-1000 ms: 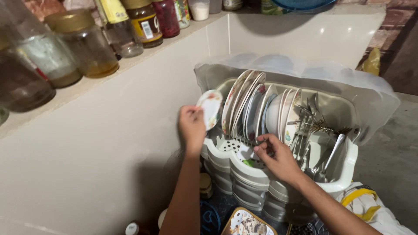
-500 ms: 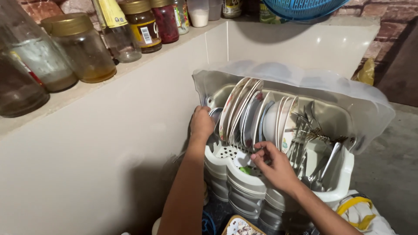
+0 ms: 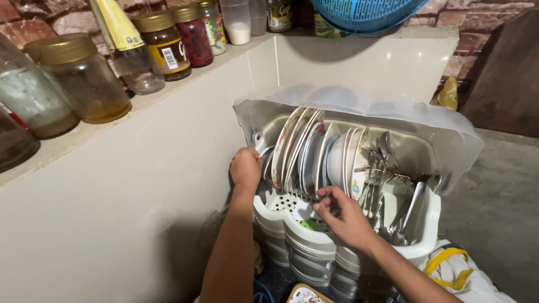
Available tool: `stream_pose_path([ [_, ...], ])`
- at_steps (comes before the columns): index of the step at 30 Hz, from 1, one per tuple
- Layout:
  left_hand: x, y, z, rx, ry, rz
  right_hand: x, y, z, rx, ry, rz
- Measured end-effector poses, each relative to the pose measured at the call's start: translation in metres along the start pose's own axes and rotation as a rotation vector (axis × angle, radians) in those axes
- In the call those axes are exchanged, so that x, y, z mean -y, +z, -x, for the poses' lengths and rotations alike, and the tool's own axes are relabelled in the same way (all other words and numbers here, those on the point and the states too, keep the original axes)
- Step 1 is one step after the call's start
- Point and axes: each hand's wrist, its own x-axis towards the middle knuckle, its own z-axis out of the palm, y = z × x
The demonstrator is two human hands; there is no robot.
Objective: The person takes clean plates and bowls from a dish rack, washes them briefly at the sink, and places them on a dining table.
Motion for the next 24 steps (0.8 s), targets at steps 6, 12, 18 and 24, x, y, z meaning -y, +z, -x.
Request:
stream_pose_path([
  [6,0.007,0.001,0.01,-0.145,-0.009,0.119,0.006,-0.002,0.003,0.004,-0.018,-0.006],
  [12,-0.016,-0.041,0.051,-0.456,0.317,-0.071,-0.003,-0.001,0.005,0.055,-0.16,-0.043],
  [18,-0.044,-0.105,0.098,-0.713,0.149,0.151,-0.007,0.0,0.01,0.147,-0.236,-0.191],
  [24,-0.046,-0.137,0.183,-0.656,-0.268,0.654,-0.025,0.008,0.019,0.234,-0.386,-0.243],
])
